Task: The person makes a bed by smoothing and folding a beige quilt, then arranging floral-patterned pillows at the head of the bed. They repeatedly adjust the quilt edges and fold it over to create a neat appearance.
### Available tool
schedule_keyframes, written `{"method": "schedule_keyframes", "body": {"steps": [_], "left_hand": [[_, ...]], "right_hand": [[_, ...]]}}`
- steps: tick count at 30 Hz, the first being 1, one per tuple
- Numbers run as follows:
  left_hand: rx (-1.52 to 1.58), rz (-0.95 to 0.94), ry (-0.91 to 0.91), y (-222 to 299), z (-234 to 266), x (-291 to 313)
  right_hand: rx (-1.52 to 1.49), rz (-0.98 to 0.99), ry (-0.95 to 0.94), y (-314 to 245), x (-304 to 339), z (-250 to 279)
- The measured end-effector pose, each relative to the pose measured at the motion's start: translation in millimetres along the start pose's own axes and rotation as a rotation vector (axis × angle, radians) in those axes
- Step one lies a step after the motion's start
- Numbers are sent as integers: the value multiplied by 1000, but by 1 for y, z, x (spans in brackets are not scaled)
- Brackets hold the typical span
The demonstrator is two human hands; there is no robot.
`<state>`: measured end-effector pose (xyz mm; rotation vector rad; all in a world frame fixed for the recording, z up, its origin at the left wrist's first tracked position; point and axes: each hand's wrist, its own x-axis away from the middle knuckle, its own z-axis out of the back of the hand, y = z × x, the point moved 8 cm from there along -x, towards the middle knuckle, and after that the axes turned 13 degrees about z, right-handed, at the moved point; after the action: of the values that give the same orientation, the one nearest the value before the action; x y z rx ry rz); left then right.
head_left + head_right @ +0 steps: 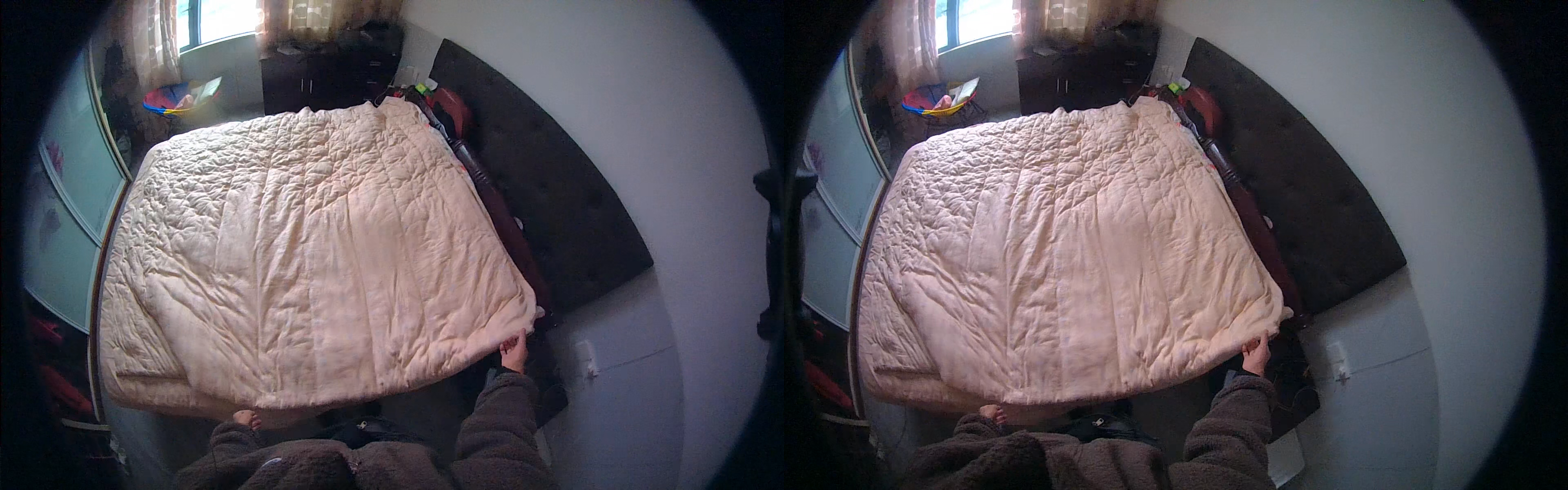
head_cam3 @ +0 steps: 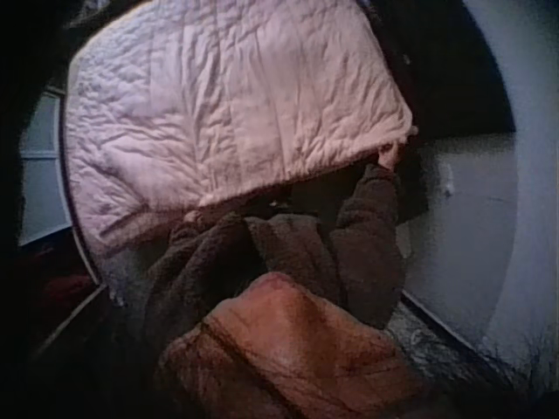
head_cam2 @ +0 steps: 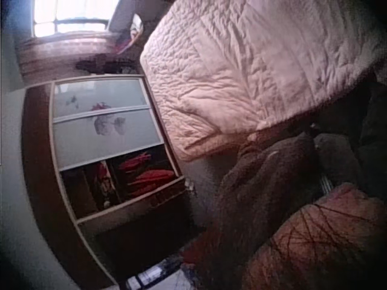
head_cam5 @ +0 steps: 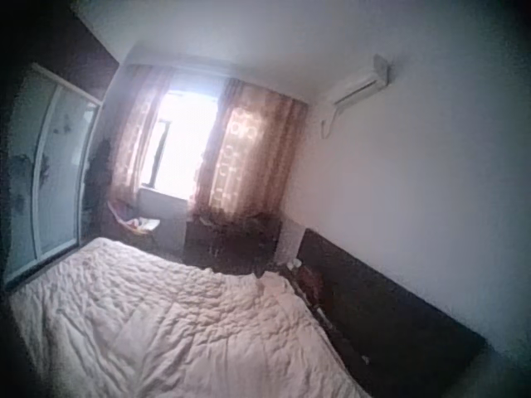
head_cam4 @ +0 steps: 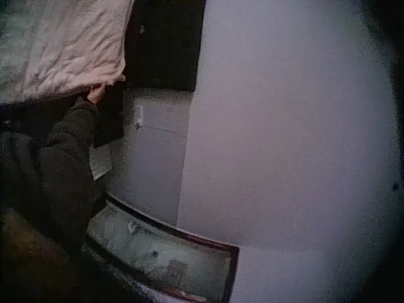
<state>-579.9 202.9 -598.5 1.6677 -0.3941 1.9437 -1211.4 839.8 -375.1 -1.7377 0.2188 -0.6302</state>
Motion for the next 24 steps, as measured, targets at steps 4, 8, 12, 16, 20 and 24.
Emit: {"method": "schedule_keyframes", "body": {"steps": [4,8,12,16,20,24], "left_hand": [[317,-22,23,-11,8,26],[318,-5,29,-30,-23,54],[255,-129,76,-41,-79,78],[128,-332,32,-28,-111,105],[352,-252,73,-32,-98,128],[583,-235,96,-32,-83,142]], "right_hand": [[249,-75,-283,13,-31,-26],[430,-33,-93,54,-57,-3],[559,-34,64,81,-83,42],[605,-118,220,85,-93,84],[566,-154,71,85,-89,83],[208,-256,-248,97,-77,44]]}}
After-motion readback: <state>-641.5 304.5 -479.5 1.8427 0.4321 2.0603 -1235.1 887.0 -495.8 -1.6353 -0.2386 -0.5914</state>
